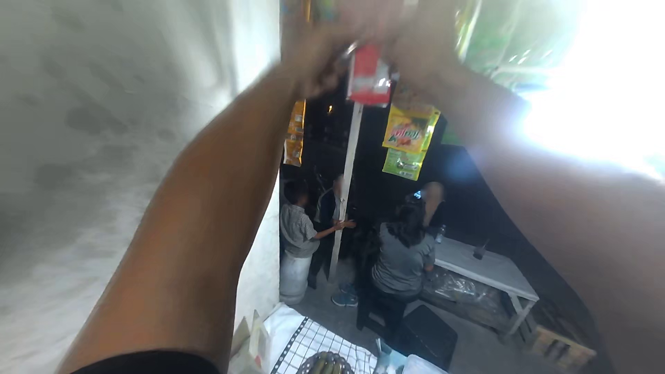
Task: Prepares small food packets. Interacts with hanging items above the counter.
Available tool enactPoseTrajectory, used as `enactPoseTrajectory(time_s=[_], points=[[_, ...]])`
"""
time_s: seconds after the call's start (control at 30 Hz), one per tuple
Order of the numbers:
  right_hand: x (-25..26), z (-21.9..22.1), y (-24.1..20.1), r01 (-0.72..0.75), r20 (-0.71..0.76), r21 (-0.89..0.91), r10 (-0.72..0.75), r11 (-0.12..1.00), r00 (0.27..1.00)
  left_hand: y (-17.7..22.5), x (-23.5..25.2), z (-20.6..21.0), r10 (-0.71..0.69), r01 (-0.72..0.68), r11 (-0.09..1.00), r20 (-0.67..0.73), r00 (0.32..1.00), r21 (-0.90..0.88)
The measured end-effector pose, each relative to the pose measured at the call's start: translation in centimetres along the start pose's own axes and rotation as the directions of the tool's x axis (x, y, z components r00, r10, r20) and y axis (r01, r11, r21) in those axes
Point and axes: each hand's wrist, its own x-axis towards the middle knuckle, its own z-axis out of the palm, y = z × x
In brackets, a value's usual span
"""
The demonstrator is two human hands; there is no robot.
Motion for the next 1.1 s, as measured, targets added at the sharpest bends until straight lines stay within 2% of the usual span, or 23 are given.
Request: enactPoseTrajectory(time_s=[0.1, 0.27, 0.33, 0.43, 0.5, 0.53, 0.6, 0.67, 0.7, 0.73, 0.77, 0.8, 0.9, 0.97, 1.0, 1.03, 1.1], points=[[-0.1, 0.1, 0.3, 0.017, 0.026, 0.022, -0.017, 1.0, 0.999, -0.4, -2.3, -0.2, -0.038, 0.032, 0.998, -0.123, 0.992, -0.051], [-0.6, 0.6, 0.6, -0.005, 0.033, 0.057, 0.003, 0.998, 0.999, -2.8, -9.9, -0.2, -0.236, 0.232, 0.972, -0.17, 0.957, -0.04], [-1.2, 0.7, 0.5, 0.014, 0.018, 0.062, -0.015, 0.998, 1.0, -3.4, -14.2, 0.7, -0.334, 0.338, 0.941, -0.199, 0.921, -0.015], [-3.4, 0.7, 0.4, 0.031, -0.02, 0.12, -0.029, 0.992, 0.999, -3.5, -21.8, 2.5, -0.428, 0.43, 0.903, -0.113, 0.897, -0.005], [-4.3, 2.3, 3.3, 0.087, -0.015, 0.196, -0.086, 0.977, 0.996, -3.7, -27.1, 3.7, -0.419, 0.418, 0.907, -0.019, 0.908, -0.042], [-5.1, 2.8, 5.1, 0.104, 0.041, 0.24, -0.118, 0.965, 0.992, -3.9, -29.6, 4.4, -0.405, 0.405, 0.912, 0.014, 0.914, -0.07], [-8.1, 2.6, 7.7, 0.169, 0.123, 0.335, -0.221, 0.927, 0.968, -4.6, -34.1, 5.9, -0.399, 0.397, 0.903, 0.024, 0.917, -0.165], [-13.3, 1.4, 9.2, 0.339, 0.039, 0.428, -0.392, 0.838, 0.919, -5.9, -37.9, 7.7, -0.437, 0.416, 0.868, -0.018, 0.9, -0.272], [-16.7, -0.4, 8.6, 0.422, 0.006, 0.422, -0.468, 0.803, 0.884, -6.7, -39.7, 8.9, -0.482, 0.445, 0.835, -0.04, 0.875, -0.325], [-20.7, -3.7, 6.3, 0.43, 0.084, 0.348, -0.484, 0.833, 0.871, -7.6, -41.5, 10.2, -0.541, 0.488, 0.791, -0.051, 0.839, -0.368], [-24.7, -8.4, 2.1, 0.306, 0.322, 0.192, -0.355, 0.932, 0.878, -8.4, -43.2, 11.6, -0.596, 0.532, 0.745, -0.044, 0.802, -0.402], [-28.5, -11.1, -0.4, 0.257, 0.409, 0.115, -0.282, 0.96, 0.868, -9.1, -44.8, 13.3, -0.623, 0.561, 0.713, -0.015, 0.782, -0.421], [-40.3, -14.6, -0.3, 0.173, 0.556, 0.126, -0.213, 0.977, 0.803, -10.4, -49.7, 18.6, -0.603, 0.594, 0.685, 0.13, 0.787, -0.422], [-47.4, -16.3, 0.4, -0.059, 0.706, 0.197, -0.1, 0.979, 0.701, -10.3, -52.6, 22.0, -0.58, 0.61, 0.703, 0.203, 0.789, -0.366], [-50.6, -16.9, 0.6, -0.187, 0.751, 0.244, -0.063, 0.952, 0.658, -10.2, -54.0, 23.6, -0.548, 0.593, 0.728, 0.227, 0.805, -0.345], [-53.6, -17.4, 0.5, -0.296, 0.763, 0.277, -0.022, 0.914, 0.646, -10.0, -55.3, 25.2, -0.51, 0.566, 0.751, 0.248, 0.824, -0.338], [-59.8, -18.3, -0.4, -0.451, 0.728, 0.3, 0.103, 0.841, 0.678, -9.7, -58.0, 28.3, -0.423, 0.512, 0.785, 0.302, 0.854, -0.349]])
